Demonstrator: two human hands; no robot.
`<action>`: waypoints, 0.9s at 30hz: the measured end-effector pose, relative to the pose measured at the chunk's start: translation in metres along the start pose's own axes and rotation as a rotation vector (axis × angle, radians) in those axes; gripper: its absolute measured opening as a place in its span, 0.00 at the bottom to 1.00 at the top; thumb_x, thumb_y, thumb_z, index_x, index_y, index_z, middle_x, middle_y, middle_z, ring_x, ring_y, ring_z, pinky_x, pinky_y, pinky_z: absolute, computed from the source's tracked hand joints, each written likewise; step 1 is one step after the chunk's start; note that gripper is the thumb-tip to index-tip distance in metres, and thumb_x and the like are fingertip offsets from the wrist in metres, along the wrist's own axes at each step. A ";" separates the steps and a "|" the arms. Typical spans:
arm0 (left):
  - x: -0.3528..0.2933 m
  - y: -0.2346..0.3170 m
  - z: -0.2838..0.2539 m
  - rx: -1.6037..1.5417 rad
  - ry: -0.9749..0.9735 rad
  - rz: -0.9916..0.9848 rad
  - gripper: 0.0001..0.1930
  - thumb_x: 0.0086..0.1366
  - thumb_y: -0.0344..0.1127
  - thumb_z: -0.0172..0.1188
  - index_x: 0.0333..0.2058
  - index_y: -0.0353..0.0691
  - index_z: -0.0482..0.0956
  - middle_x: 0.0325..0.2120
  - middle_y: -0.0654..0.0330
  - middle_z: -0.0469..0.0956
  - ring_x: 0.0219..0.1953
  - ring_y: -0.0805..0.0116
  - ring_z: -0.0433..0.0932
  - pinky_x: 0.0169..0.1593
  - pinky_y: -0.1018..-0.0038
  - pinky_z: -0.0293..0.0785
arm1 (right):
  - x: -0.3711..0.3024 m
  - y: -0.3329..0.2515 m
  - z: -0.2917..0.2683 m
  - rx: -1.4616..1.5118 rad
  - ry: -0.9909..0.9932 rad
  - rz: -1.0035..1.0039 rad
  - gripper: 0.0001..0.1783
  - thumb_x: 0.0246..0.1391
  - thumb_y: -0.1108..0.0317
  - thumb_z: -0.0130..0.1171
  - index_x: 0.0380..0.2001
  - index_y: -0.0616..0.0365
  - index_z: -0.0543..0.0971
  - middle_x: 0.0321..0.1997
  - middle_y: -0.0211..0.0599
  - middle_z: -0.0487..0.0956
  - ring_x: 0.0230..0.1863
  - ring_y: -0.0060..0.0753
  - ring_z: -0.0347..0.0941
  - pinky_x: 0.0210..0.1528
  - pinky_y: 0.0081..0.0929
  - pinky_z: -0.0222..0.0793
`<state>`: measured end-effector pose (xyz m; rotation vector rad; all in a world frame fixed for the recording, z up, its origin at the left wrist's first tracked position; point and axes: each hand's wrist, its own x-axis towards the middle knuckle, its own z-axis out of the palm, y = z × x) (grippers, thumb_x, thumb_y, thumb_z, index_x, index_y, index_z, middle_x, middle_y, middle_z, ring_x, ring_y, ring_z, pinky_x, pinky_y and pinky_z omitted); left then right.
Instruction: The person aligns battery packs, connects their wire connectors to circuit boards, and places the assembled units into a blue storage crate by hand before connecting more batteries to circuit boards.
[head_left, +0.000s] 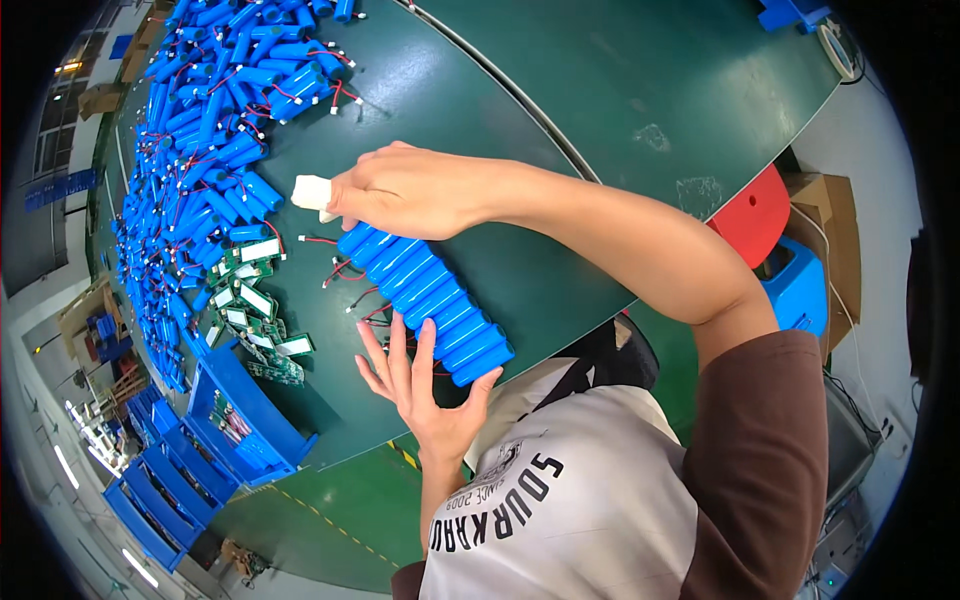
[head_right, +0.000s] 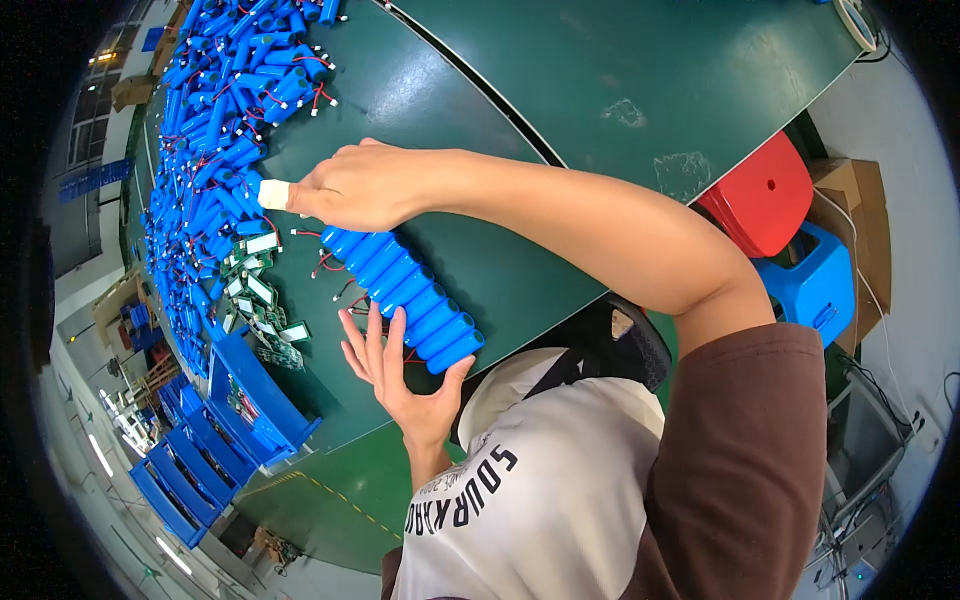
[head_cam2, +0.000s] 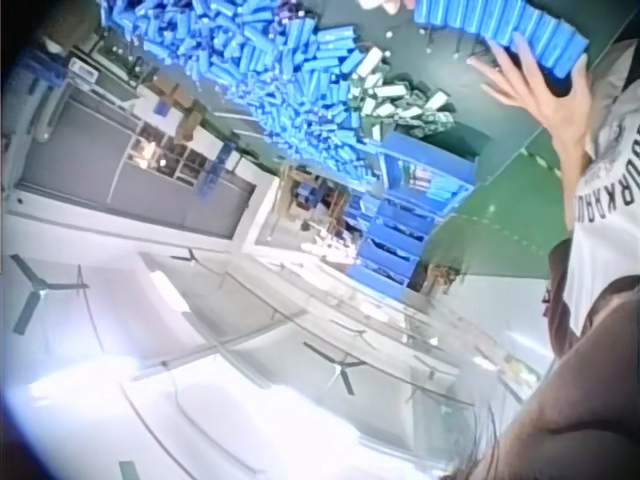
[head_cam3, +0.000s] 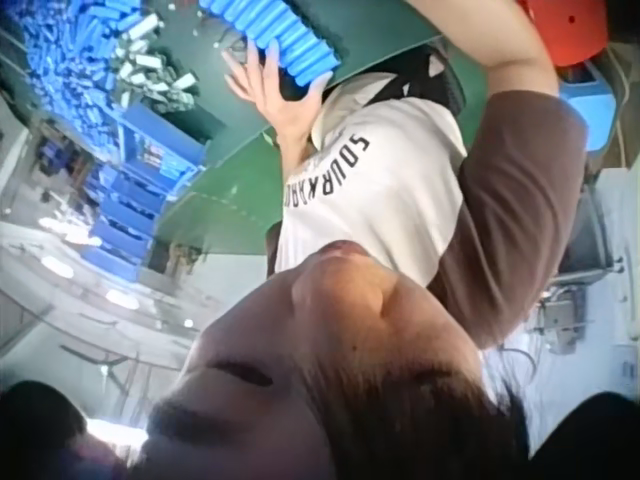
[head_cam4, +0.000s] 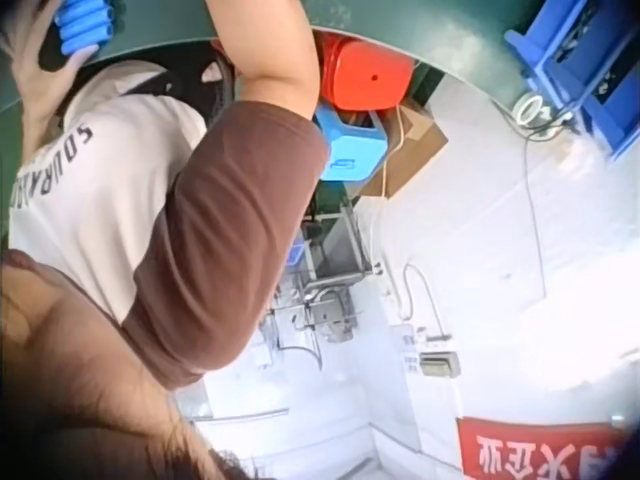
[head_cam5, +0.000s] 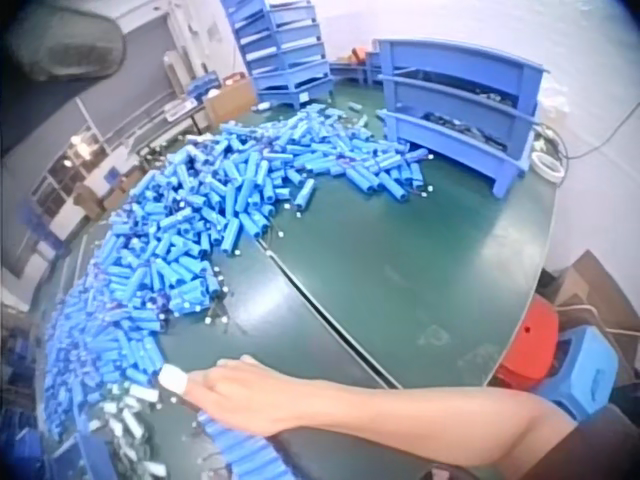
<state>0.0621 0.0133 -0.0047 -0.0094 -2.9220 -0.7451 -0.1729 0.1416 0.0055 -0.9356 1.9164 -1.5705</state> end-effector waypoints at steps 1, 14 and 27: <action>0.001 0.000 0.000 -0.004 0.008 0.008 0.43 0.49 0.53 0.79 0.63 0.45 0.76 0.70 0.51 0.64 0.75 0.35 0.50 0.73 0.37 0.34 | 0.000 -0.001 0.000 -0.022 -0.011 0.005 0.32 0.71 0.50 0.38 0.43 0.69 0.82 0.28 0.56 0.77 0.33 0.54 0.75 0.40 0.46 0.68; 0.045 0.024 0.030 -0.062 0.115 0.026 0.45 0.49 0.56 0.78 0.65 0.48 0.72 0.69 0.50 0.61 0.76 0.41 0.48 0.71 0.35 0.40 | 0.002 0.027 -0.025 -0.209 0.099 -0.006 0.34 0.76 0.46 0.33 0.51 0.64 0.81 0.55 0.44 0.81 0.59 0.41 0.74 0.66 0.34 0.64; 0.051 0.002 0.004 -0.086 0.220 0.261 0.18 0.52 0.26 0.73 0.44 0.44 0.86 0.44 0.60 0.79 0.52 0.54 0.74 0.54 0.60 0.67 | -0.078 -0.012 -0.016 0.172 0.663 -0.168 0.29 0.77 0.52 0.35 0.56 0.66 0.76 0.46 0.44 0.85 0.52 0.33 0.78 0.60 0.33 0.66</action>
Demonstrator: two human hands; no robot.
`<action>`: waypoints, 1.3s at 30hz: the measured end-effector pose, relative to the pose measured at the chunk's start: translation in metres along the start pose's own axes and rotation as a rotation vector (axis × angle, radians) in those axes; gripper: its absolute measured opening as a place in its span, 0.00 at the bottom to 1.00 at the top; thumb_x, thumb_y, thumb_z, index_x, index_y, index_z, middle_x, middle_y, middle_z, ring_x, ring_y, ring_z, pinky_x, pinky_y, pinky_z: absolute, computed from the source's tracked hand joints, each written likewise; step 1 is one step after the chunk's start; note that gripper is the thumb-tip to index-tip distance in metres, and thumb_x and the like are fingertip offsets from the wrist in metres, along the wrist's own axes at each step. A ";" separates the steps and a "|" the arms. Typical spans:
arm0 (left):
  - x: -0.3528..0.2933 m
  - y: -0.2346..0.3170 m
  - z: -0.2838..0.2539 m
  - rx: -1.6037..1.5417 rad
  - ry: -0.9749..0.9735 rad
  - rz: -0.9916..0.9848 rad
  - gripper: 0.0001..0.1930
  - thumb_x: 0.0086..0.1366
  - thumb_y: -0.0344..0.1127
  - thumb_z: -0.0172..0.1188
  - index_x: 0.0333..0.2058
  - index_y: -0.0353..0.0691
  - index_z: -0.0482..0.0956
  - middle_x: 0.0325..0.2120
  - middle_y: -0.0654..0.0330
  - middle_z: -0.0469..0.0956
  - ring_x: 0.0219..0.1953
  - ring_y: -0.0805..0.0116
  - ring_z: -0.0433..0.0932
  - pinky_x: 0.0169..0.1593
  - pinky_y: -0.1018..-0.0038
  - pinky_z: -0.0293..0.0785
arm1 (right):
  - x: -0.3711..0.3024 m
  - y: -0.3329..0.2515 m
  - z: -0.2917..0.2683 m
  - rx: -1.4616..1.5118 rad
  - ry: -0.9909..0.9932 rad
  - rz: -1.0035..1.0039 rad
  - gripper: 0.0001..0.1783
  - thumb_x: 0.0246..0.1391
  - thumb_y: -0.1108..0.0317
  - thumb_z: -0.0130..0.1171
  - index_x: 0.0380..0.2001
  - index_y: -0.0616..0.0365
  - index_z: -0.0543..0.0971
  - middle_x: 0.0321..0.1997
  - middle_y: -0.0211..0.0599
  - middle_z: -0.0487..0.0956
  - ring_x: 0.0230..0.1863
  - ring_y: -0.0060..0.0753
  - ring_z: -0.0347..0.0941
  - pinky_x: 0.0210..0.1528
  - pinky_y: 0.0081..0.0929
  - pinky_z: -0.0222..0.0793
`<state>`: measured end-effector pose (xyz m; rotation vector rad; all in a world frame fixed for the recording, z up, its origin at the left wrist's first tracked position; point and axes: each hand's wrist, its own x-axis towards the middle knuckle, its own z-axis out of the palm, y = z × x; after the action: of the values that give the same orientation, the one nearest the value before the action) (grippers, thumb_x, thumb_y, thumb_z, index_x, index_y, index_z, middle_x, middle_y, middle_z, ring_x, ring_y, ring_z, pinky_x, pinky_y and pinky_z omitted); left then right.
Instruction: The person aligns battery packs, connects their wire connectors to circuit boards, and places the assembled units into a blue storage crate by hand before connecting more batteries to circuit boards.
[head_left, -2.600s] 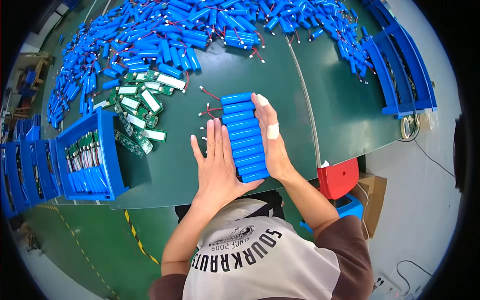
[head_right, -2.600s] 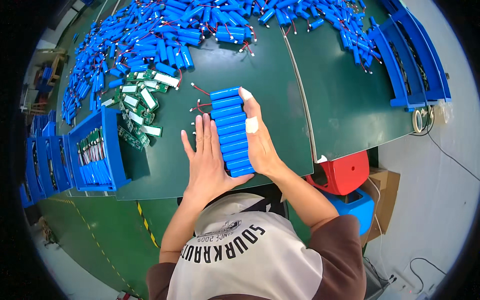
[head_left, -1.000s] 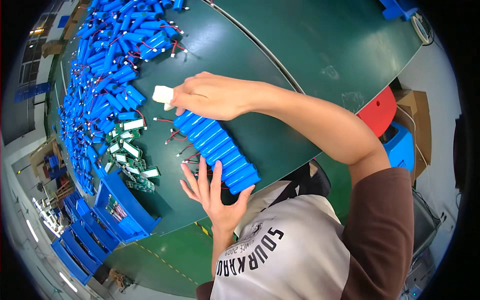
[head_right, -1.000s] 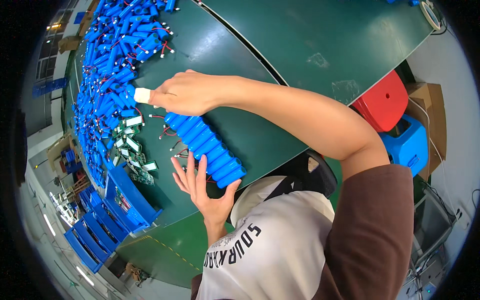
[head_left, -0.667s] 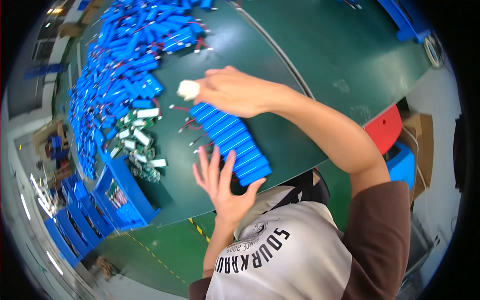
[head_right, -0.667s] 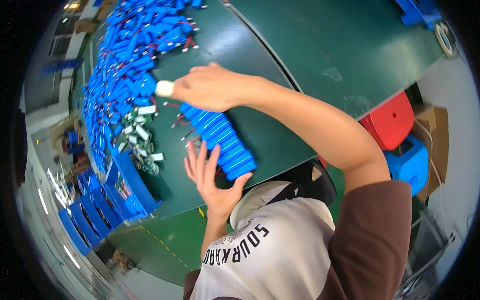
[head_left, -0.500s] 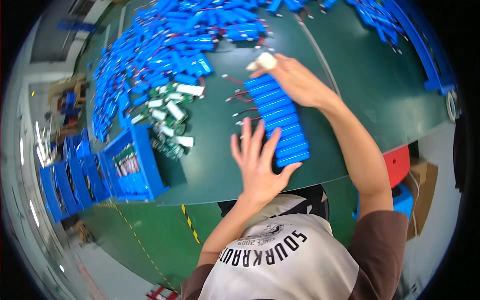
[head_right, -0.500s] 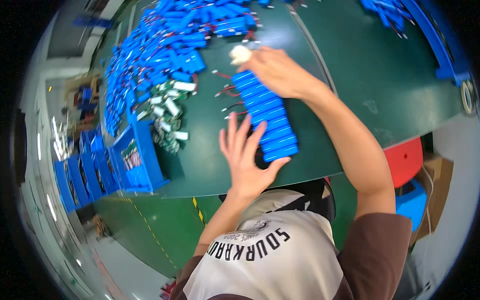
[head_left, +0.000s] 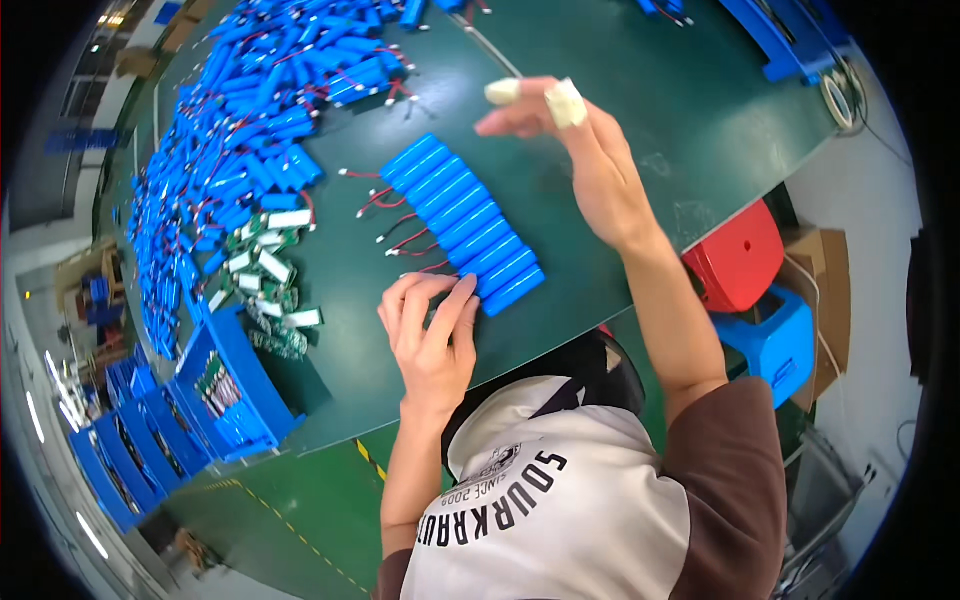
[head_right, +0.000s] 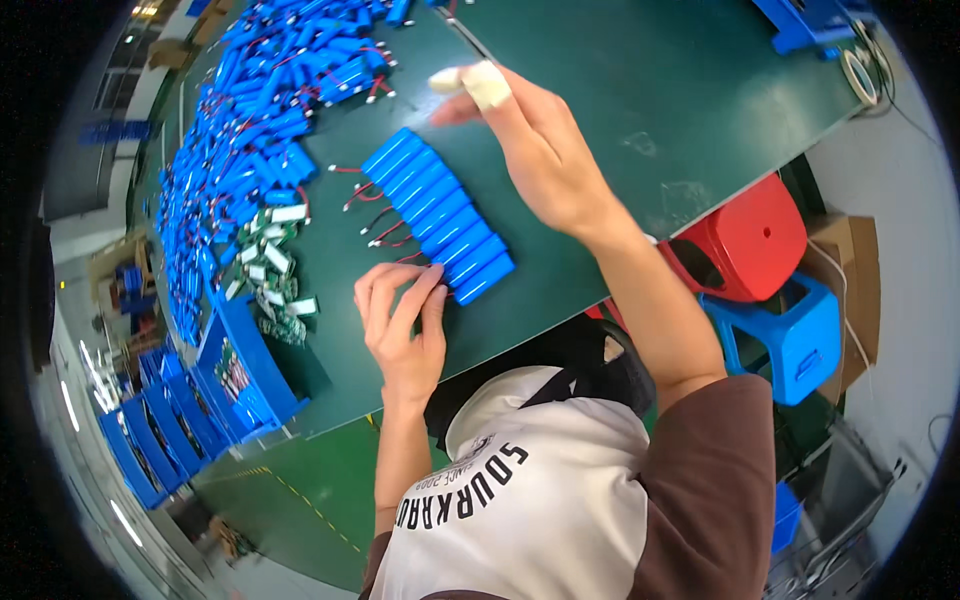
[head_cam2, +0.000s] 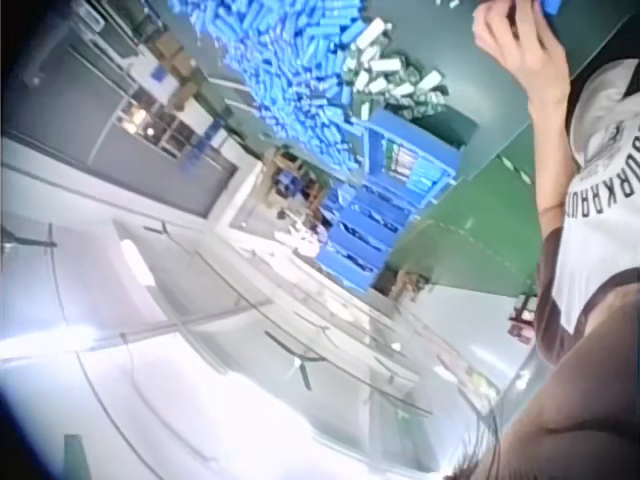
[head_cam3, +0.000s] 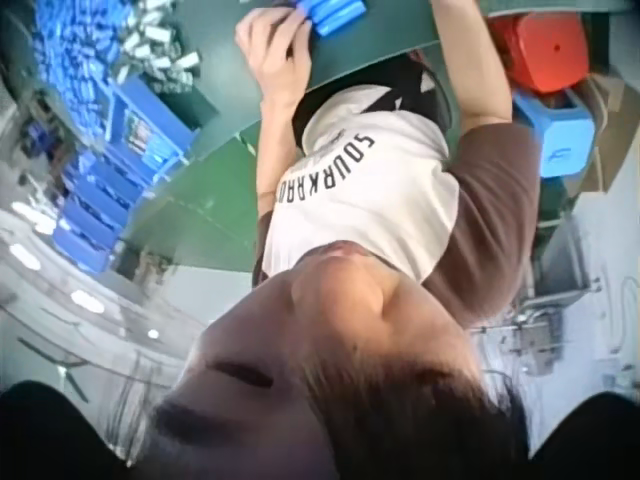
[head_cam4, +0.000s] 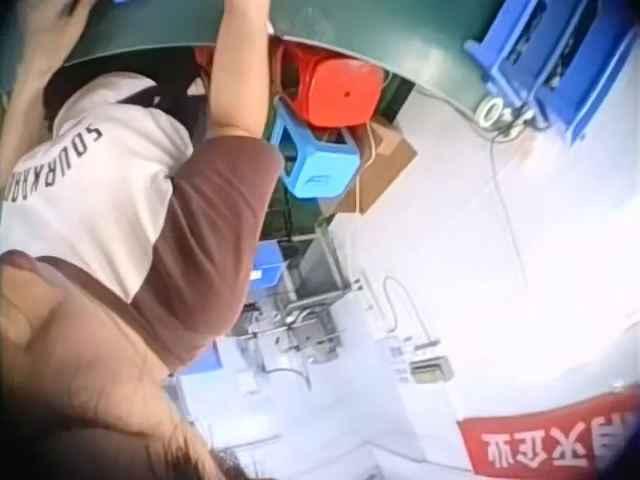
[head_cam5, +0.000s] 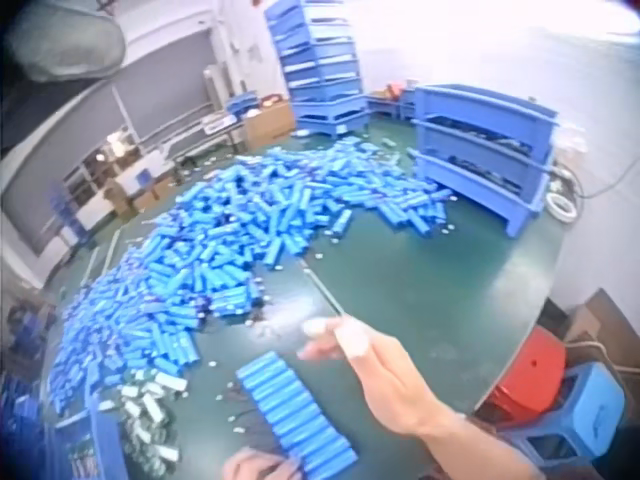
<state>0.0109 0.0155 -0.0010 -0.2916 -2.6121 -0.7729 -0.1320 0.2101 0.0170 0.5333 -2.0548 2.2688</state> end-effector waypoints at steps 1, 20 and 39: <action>0.006 0.000 0.002 0.031 -0.032 0.056 0.16 0.53 0.24 0.71 0.42 0.43 0.86 0.41 0.61 0.80 0.49 0.56 0.75 0.51 0.61 0.68 | -0.015 -0.001 -0.004 -0.006 0.027 0.006 0.29 0.77 0.52 0.35 0.56 0.66 0.76 0.46 0.44 0.85 0.52 0.33 0.78 0.60 0.33 0.66; 0.010 -0.003 -0.026 0.249 -0.245 0.002 0.16 0.54 0.26 0.72 0.43 0.38 0.83 0.36 0.58 0.78 0.40 0.56 0.75 0.43 0.63 0.65 | -0.076 0.013 -0.025 0.057 0.237 0.082 0.16 0.72 0.67 0.46 0.49 0.68 0.77 0.35 0.39 0.84 0.43 0.26 0.78 0.54 0.27 0.69; -0.115 0.046 0.043 -0.661 -0.490 -0.565 0.28 0.63 0.31 0.70 0.58 0.32 0.69 0.38 0.54 0.79 0.36 0.68 0.78 0.42 0.73 0.76 | -0.248 0.020 0.015 -0.139 -0.035 0.497 0.16 0.67 0.73 0.50 0.55 0.66 0.71 0.35 0.50 0.80 0.37 0.46 0.82 0.40 0.39 0.75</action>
<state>0.1146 0.0682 -0.0616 0.1156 -2.8176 -1.9832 0.0994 0.2431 -0.0685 0.0518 -2.5721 2.3255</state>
